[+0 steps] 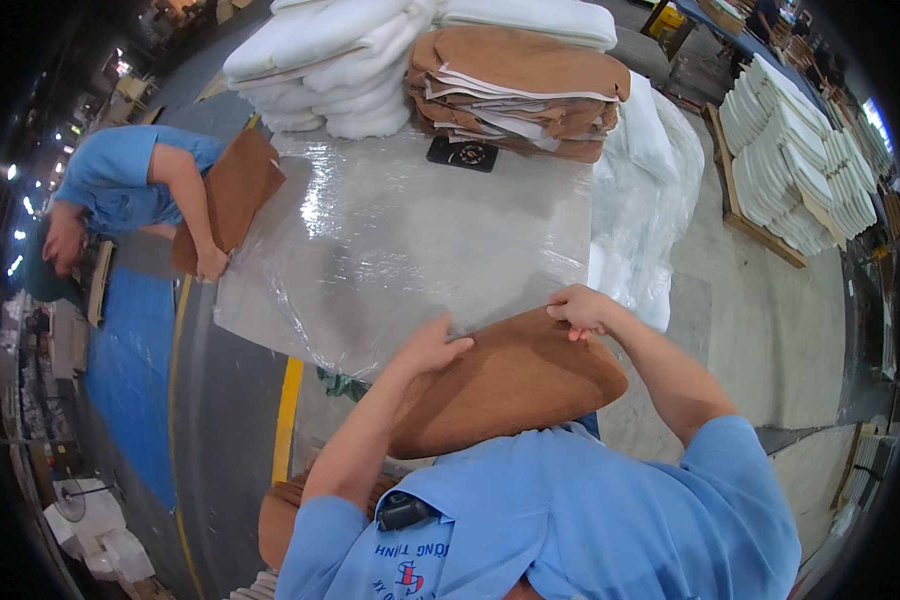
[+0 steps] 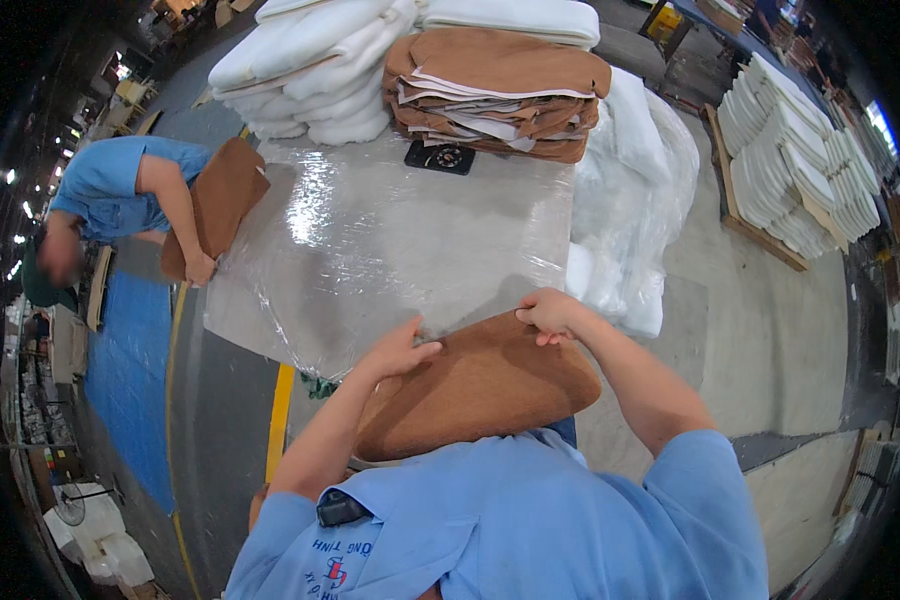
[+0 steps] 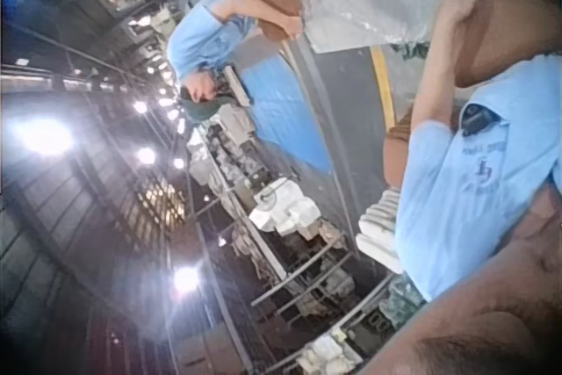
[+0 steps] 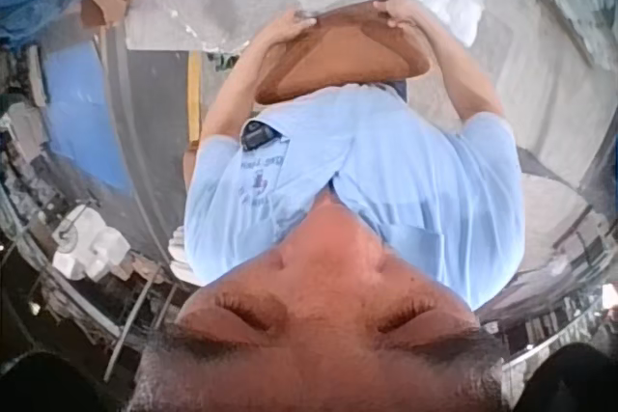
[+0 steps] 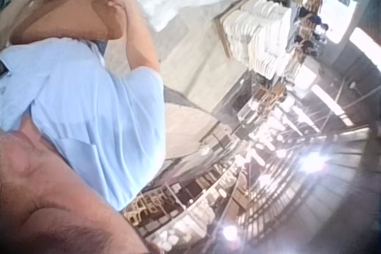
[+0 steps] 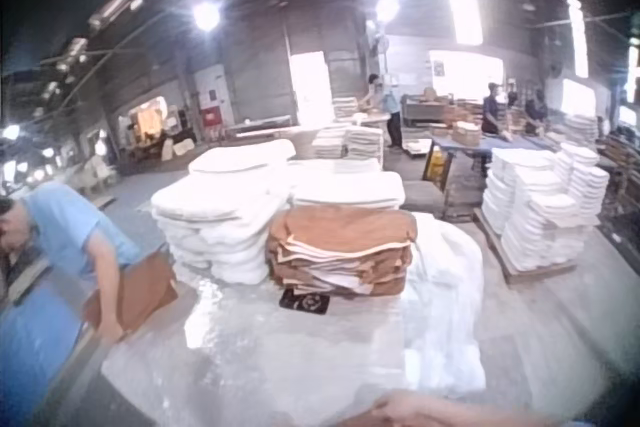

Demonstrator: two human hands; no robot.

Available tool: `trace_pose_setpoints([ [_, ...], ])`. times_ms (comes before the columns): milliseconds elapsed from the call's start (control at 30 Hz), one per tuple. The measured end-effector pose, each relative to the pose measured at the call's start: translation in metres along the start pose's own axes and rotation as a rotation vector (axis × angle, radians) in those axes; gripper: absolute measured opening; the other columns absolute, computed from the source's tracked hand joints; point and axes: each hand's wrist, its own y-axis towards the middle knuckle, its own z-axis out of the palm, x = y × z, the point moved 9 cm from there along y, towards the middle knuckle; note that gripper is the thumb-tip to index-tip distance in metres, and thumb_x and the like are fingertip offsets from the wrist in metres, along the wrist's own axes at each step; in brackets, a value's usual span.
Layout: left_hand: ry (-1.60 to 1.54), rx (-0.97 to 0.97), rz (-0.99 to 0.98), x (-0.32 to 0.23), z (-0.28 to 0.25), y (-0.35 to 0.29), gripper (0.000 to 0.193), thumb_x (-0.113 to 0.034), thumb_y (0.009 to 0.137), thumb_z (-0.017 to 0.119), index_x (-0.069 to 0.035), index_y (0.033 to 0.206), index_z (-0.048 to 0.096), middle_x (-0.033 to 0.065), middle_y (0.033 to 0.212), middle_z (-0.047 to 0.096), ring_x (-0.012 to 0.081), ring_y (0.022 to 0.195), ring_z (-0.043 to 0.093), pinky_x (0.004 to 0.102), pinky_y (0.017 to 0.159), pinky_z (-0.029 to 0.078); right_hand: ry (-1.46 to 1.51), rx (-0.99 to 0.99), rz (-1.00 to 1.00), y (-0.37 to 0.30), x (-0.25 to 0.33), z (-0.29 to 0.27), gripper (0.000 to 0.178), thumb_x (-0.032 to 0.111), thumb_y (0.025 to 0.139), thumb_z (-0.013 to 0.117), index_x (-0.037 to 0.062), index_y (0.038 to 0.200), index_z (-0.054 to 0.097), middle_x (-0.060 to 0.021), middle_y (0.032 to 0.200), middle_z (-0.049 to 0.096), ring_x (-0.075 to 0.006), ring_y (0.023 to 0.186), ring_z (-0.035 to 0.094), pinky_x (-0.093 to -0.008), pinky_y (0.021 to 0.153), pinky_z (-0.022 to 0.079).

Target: The person inserts white foam cushions into brown fabric covers at a worktable, then stacks the finished items. They handle the foam and covers by hand, repeatedly inserting the foam and aligning the cover edges before placing the completed units on a growing stack.

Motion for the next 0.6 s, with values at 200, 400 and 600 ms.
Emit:
trace_pose_setpoints([
  [200, -0.204, 0.374, 0.009, -0.016, 0.027, 0.030, 0.051, -0.047, 0.096, 0.072, -0.004, 0.123, 0.075, 0.0195, 0.114, 0.078, 0.0375, 0.107, 0.073, 0.0486, 0.095, 0.055, 0.995, 0.018, 0.009, 0.014, -0.035, 0.017, 0.028, 0.029, 0.115, 0.048, 0.0083, 0.133, 0.054, -0.0098, 0.122, 0.064, -0.0288, 0.089, 0.076, -0.0388, 0.067, 0.064],
  [400, 0.034, 0.048, -0.139, 0.016, 0.001, 0.022, 0.048, -0.046, 0.106, 0.057, -0.004, 0.102, 0.078, 0.0242, 0.092, 0.075, 0.0443, 0.088, 0.071, 0.0541, 0.080, 0.054, 1.104, -0.190, 0.109, 0.050, -0.022, 0.028, 0.029, 0.022, 0.115, 0.041, 0.0009, 0.134, 0.050, -0.0187, 0.120, 0.062, -0.0321, 0.090, 0.076, -0.0407, 0.067, 0.065],
  [600, 0.023, -0.282, -0.185, 0.027, 0.019, 0.018, 0.053, -0.048, 0.111, 0.046, -0.005, 0.098, 0.073, 0.0260, 0.093, 0.073, 0.0486, 0.091, 0.069, 0.0581, 0.080, 0.052, 1.009, -0.318, 0.156, 0.067, -0.031, 0.031, 0.031, 0.025, 0.115, 0.043, -0.0014, 0.127, 0.054, -0.0151, 0.105, 0.066, -0.0248, 0.066, 0.073, -0.0340, 0.051, 0.059],
])
